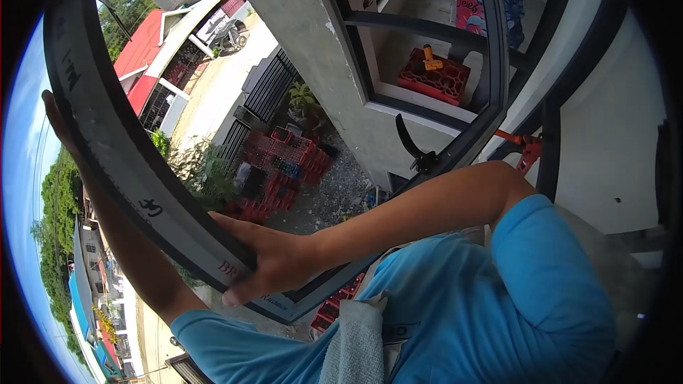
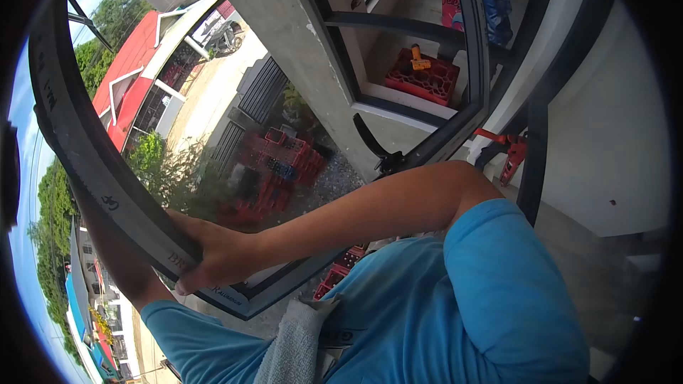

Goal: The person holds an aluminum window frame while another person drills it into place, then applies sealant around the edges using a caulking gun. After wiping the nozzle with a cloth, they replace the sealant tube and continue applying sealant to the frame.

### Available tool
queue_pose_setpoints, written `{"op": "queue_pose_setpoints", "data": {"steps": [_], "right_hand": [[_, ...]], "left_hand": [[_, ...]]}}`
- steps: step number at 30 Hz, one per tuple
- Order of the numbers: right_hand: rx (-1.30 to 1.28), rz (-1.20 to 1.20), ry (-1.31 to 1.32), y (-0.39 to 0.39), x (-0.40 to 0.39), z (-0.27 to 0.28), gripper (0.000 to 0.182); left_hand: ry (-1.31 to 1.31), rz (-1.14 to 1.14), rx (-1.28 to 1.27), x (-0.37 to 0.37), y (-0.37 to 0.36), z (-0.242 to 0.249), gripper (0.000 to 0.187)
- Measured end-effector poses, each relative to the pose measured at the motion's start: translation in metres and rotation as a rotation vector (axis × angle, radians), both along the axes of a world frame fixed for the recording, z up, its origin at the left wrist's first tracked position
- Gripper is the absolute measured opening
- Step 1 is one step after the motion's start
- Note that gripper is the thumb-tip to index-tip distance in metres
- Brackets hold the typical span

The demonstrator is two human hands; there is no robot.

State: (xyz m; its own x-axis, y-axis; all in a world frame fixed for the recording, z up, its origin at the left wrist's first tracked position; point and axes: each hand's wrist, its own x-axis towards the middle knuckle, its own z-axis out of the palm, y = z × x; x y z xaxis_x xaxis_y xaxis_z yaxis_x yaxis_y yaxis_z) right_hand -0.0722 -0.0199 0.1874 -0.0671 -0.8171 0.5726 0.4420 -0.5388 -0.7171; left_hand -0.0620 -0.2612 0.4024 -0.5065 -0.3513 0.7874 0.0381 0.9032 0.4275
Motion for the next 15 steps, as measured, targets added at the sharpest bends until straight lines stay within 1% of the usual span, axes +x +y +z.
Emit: {"op": "queue_pose_setpoints", "data": {"steps": [1, 3, 5, 6, 9, 12, 15], "right_hand": [[0.008, 0.001, 0.003, 0.005, -0.001, -0.007, 0.087], [0.106, 0.03, 0.001, 0.017, -0.008, -0.015, 0.084], [0.195, 0.067, -0.014, 0.029, -0.017, -0.017, 0.082], [0.229, 0.095, -0.029, 0.034, -0.02, -0.016, 0.092], [0.288, 0.117, -0.021, 0.044, -0.028, -0.014, 0.093], [0.236, 0.042, 0.062, 0.05, -0.037, -0.029, 0.095], [0.318, 0.037, 0.14, 0.05, -0.053, -0.044, 0.097]], "left_hand": [[-0.052, 0.005, -0.042, -0.017, -0.014, 0.022, 0.033], [-0.174, 0.016, -0.107, -0.051, -0.042, 0.059, 0.033], [-0.281, 0.025, -0.127, -0.075, -0.056, 0.071, 0.033], [-0.33, 0.021, -0.135, -0.088, -0.056, 0.073, 0.033], [-0.396, 0.016, -0.12, -0.114, -0.054, 0.07, 0.033], [-0.434, 0.002, -0.123, -0.127, -0.053, 0.061, 0.033], [-0.45, -0.002, -0.143, -0.133, -0.049, 0.05, 0.034]]}}
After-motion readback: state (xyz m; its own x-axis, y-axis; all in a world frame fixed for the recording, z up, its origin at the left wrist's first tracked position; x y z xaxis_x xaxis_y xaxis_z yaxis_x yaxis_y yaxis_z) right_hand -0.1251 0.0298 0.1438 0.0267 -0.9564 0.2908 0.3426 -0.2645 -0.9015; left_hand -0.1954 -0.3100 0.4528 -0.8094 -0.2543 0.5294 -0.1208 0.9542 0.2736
